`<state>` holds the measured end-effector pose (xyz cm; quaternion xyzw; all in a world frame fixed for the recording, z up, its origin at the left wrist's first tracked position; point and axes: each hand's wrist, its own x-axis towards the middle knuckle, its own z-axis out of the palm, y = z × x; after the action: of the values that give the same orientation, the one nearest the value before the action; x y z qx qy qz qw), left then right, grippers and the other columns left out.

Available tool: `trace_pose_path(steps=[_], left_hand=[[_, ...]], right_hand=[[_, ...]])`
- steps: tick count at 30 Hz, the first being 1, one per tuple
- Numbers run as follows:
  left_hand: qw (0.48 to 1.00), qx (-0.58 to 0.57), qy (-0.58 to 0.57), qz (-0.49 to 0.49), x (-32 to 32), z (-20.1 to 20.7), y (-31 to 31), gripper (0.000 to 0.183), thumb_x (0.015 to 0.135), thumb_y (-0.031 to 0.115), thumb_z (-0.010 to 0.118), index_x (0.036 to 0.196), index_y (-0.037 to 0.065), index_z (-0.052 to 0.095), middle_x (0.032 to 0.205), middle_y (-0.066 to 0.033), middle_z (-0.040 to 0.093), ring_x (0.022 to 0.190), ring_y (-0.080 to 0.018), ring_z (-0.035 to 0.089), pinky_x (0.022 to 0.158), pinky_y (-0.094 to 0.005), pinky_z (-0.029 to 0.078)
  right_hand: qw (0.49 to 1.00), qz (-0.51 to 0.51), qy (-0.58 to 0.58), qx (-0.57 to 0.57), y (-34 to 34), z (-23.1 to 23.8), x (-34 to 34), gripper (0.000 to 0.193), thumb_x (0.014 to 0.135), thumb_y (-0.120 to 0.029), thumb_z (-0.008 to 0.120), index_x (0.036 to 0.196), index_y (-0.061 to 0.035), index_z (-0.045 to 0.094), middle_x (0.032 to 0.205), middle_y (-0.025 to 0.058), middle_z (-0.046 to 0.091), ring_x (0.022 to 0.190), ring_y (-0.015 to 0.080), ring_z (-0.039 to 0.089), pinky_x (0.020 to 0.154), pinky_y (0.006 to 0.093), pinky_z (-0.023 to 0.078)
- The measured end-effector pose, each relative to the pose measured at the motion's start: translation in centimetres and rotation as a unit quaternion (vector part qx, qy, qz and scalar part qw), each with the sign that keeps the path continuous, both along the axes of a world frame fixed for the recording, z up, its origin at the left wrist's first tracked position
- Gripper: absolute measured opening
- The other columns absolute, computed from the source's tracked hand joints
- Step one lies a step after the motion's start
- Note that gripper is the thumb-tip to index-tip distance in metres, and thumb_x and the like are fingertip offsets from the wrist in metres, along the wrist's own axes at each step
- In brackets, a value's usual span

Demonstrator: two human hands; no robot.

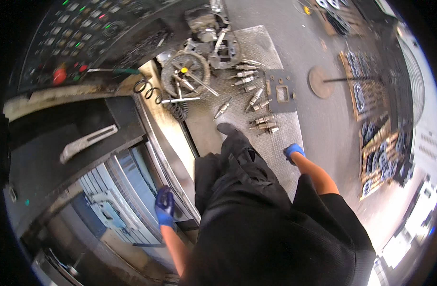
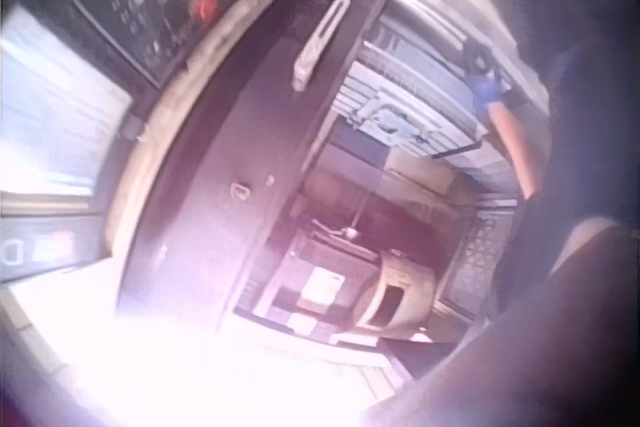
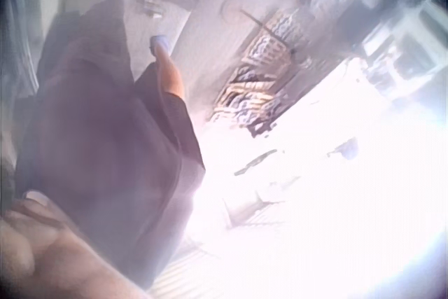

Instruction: The person stops a CNC machine using a control panel, picks up a metal part and a drill bit from the floor, and luego handles a metal fixture near the machine workspace.

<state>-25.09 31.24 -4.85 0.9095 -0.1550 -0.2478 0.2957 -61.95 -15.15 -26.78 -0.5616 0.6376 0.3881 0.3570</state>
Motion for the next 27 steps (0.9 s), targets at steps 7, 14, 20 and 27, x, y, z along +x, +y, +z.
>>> trace_pose_path(steps=[7, 14, 20, 27], left_hand=[[0.924, -0.159, 0.327, 0.121, -1.8, -14.5, 3.8, 0.032, 0.089, -0.005, 0.064, 0.121, 0.000, 0.062, 0.108, -0.0059, 0.067, 0.098, -0.0127, 0.062, 0.088, -0.0261, 0.052], [0.942, -0.109, 0.308, 0.071, 2.0, -19.3, 5.6, 0.026, 0.095, 0.014, 0.066, 0.116, -0.001, 0.065, 0.107, -0.0115, 0.069, 0.099, -0.0210, 0.066, 0.088, -0.0329, 0.055], [0.924, 0.071, 0.374, -0.044, -1.1, -28.6, 14.3, 0.030, 0.096, 0.031, 0.060, 0.110, 0.005, 0.067, 0.097, -0.0061, 0.070, 0.082, -0.0157, 0.064, 0.070, -0.0278, 0.051], [0.920, 0.052, 0.386, 0.040, -4.9, -27.7, 13.1, 0.039, 0.090, 0.032, 0.067, 0.109, -0.003, 0.066, 0.093, -0.0098, 0.072, 0.081, -0.0190, 0.065, 0.075, -0.0316, 0.051]], right_hand=[[0.955, -0.274, -0.110, -0.017, 7.8, 3.4, -5.0, 0.033, 0.094, -0.032, 0.051, 0.099, -0.0030, 0.066, 0.085, 0.0134, 0.073, 0.061, 0.0223, 0.062, 0.051, 0.0359, 0.044], [0.996, -0.054, -0.070, -0.025, 21.8, -0.7, -10.6, 0.035, 0.089, -0.037, 0.061, 0.082, -0.0047, 0.074, 0.074, 0.0115, 0.072, 0.062, 0.0214, 0.065, 0.059, 0.0383, 0.051], [0.995, -0.061, -0.072, -0.029, 26.3, 2.5, -12.4, 0.039, 0.084, -0.039, 0.063, 0.098, -0.0037, 0.073, 0.093, 0.0183, 0.072, 0.082, 0.0285, 0.069, 0.075, 0.0425, 0.052], [0.932, -0.328, -0.155, -0.010, 26.0, 2.6, -15.9, 0.028, 0.089, -0.030, 0.061, 0.098, -0.0052, 0.070, 0.081, 0.0104, 0.072, 0.064, 0.0228, 0.063, 0.059, 0.0375, 0.049]])
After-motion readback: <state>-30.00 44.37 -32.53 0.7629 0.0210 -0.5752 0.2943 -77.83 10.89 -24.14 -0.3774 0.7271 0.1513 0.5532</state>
